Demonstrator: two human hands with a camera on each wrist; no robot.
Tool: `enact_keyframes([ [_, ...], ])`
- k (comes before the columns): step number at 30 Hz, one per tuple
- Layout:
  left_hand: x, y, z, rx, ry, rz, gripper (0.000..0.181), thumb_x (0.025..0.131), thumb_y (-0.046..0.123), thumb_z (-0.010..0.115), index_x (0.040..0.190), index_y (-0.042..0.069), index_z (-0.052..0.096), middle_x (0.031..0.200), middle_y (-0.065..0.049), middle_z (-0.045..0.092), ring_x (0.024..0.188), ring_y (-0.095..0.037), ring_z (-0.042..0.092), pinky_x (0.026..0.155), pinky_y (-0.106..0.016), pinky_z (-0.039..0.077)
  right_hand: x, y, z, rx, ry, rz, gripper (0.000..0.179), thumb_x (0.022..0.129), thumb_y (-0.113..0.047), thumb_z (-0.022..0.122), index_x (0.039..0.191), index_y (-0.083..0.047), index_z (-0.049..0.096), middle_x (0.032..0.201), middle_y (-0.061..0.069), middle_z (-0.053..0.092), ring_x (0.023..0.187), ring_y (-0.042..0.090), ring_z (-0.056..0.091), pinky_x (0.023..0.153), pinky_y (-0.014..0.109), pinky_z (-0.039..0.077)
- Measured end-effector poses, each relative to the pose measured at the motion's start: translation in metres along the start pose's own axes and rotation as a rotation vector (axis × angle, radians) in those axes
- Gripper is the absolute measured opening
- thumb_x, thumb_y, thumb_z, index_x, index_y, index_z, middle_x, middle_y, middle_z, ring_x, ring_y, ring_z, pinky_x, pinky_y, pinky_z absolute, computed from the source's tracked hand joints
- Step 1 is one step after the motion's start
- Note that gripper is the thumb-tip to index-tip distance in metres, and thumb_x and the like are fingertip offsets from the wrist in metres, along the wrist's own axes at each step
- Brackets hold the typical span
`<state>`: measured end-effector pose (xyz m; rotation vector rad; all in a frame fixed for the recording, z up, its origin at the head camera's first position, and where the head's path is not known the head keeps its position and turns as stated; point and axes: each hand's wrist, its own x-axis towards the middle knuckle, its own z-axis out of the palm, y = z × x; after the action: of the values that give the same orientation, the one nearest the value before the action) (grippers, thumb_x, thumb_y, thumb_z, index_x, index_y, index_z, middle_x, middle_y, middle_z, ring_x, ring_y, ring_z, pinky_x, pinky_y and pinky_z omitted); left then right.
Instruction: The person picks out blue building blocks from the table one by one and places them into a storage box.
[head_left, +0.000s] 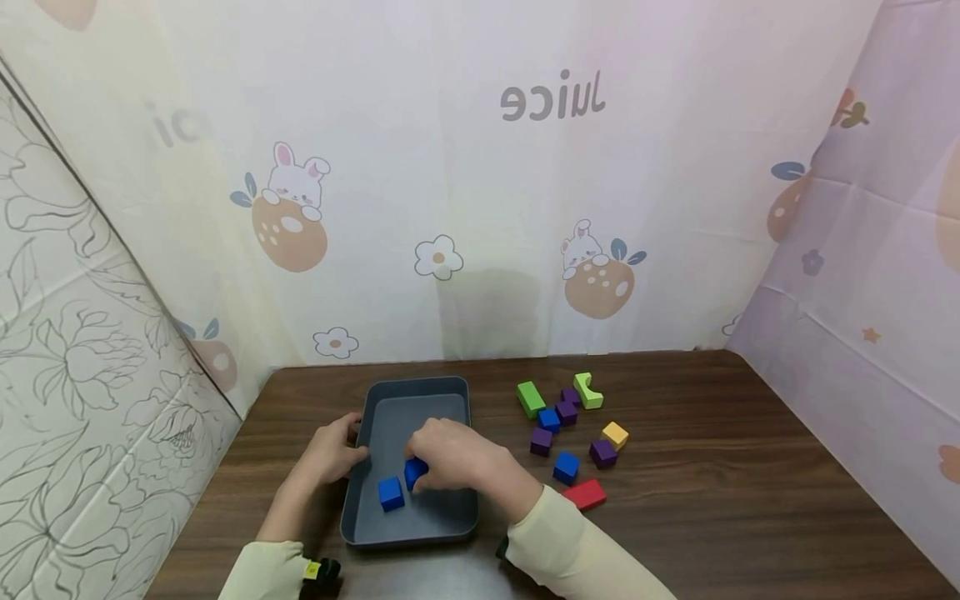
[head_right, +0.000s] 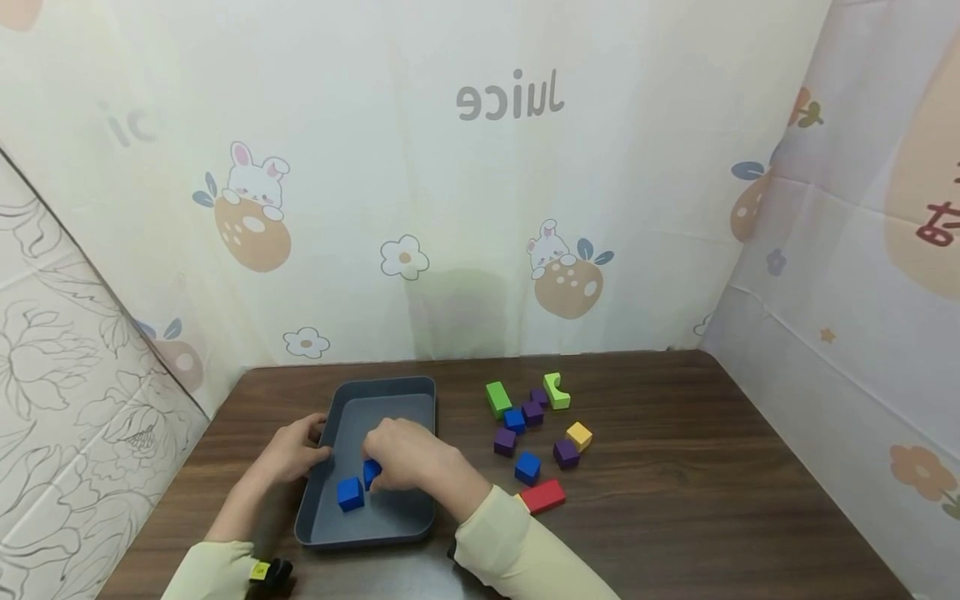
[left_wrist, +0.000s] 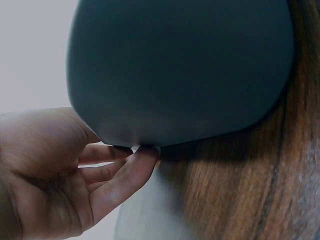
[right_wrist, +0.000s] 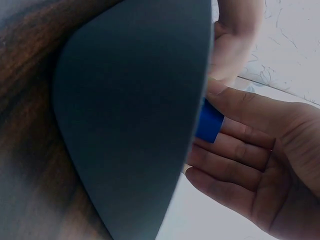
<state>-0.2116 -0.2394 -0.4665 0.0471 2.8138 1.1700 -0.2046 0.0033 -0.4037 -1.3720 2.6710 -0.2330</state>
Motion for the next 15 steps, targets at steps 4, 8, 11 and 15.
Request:
enact_keyframes([
  [4,0.0,-0.002,0.0,0.006,-0.001,0.007,0.057,0.092,-0.003,0.07,0.147,-0.009,0.052,0.106,-0.02,0.069,0.08,-0.026,0.072,0.056,-0.037,0.063,0.001,-0.001,0.004,-0.006,-0.006,-0.002,0.027,0.088,-0.034,0.088,0.109,-0.018,0.082,0.087,-0.012,0.071,0.071,-0.002,0.056,0.065,0.014,0.05],
  [8,0.0,-0.002,0.0,0.007,-0.004,0.007,0.058,0.093,-0.002,0.07,0.147,-0.009,0.052,0.108,-0.021,0.069,0.081,-0.026,0.072,0.057,-0.038,0.063,0.004,-0.003,0.008,-0.018,-0.014,0.002,0.029,0.087,-0.036,0.089,0.109,-0.019,0.081,0.089,-0.013,0.072,0.072,-0.002,0.056,0.067,0.015,0.051],
  [11,-0.001,-0.001,0.0,0.01,-0.005,0.009,0.057,0.093,-0.001,0.07,0.147,-0.009,0.052,0.108,-0.02,0.069,0.082,-0.026,0.072,0.058,-0.038,0.063,0.005,-0.004,0.011,-0.028,-0.019,0.003,0.029,0.086,-0.038,0.089,0.109,-0.02,0.081,0.089,-0.013,0.072,0.072,-0.002,0.056,0.067,0.016,0.051],
  [15,-0.001,0.0,-0.001,0.009,-0.003,0.008,0.056,0.093,-0.002,0.07,0.146,-0.009,0.052,0.107,-0.02,0.07,0.081,-0.026,0.072,0.058,-0.038,0.063,0.007,-0.006,0.013,-0.033,-0.027,0.007,0.03,0.086,-0.038,0.09,0.109,-0.02,0.082,0.091,-0.013,0.073,0.073,-0.001,0.057,0.069,0.017,0.052],
])
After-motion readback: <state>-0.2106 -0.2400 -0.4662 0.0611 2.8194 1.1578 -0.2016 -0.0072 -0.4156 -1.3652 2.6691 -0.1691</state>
